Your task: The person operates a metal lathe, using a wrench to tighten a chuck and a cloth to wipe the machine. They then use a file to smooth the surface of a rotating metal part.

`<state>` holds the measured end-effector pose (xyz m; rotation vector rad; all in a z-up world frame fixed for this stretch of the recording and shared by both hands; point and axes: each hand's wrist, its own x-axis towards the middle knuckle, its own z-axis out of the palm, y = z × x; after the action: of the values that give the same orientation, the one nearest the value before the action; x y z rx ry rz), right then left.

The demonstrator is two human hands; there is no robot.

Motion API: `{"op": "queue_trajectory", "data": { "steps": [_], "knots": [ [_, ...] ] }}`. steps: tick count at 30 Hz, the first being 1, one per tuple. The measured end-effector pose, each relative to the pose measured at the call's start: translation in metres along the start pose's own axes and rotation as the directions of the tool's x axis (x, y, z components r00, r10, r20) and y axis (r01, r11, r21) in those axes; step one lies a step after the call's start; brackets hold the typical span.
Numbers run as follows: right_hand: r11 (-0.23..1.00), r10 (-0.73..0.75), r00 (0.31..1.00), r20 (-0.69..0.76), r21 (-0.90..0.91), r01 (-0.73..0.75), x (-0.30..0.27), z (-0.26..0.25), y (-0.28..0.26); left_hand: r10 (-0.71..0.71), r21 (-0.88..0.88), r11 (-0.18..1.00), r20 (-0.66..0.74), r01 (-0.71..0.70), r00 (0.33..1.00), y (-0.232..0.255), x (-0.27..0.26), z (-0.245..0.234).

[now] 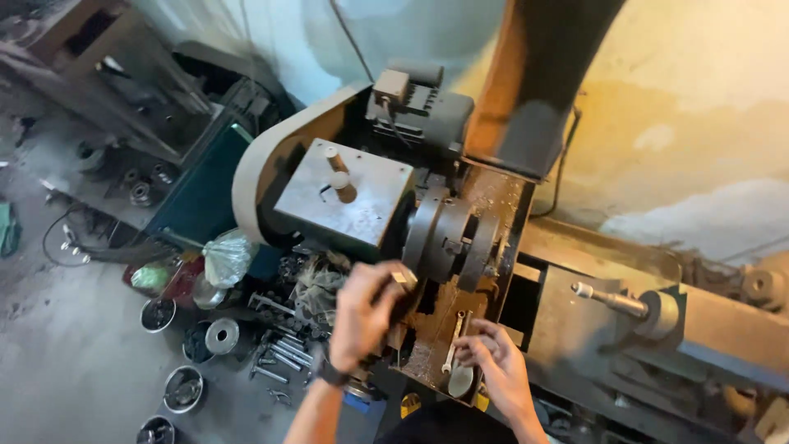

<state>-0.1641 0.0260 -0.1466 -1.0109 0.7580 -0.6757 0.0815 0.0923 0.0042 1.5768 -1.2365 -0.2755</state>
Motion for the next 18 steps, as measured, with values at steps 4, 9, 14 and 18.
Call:
{"op": "queue_trajectory", "data": {
  "steps": [4, 9, 14, 18],
  "knots": [
    [0.995, 0.093, 0.994, -0.05, -0.043, -0.095, -0.01, -0.009, 0.016, 0.265, 0.456, 0.864, -0.052, -0.213, 0.963, -0.035, 0.058, -0.042],
    [0.977, 0.18, 0.984, 0.001, -0.115, -0.179, -0.017, -0.016, 0.036, 0.242, 0.579, 0.786, 0.036, -0.217, 0.97, -0.066, 0.08, -0.043],
    [0.963, 0.176, 0.984, -0.021, -0.205, -0.176, -0.023, -0.021, 0.031, 0.232, 0.456, 0.881, -0.186, -0.126, 0.955, -0.071, 0.042, -0.042],
    [0.968, 0.179, 0.983, -0.026, -0.175, -0.181, -0.023, -0.021, 0.047, 0.063, 0.551, 0.822, -0.336, 0.142, 0.94, -0.103, -0.01, -0.034]
  ]
}}
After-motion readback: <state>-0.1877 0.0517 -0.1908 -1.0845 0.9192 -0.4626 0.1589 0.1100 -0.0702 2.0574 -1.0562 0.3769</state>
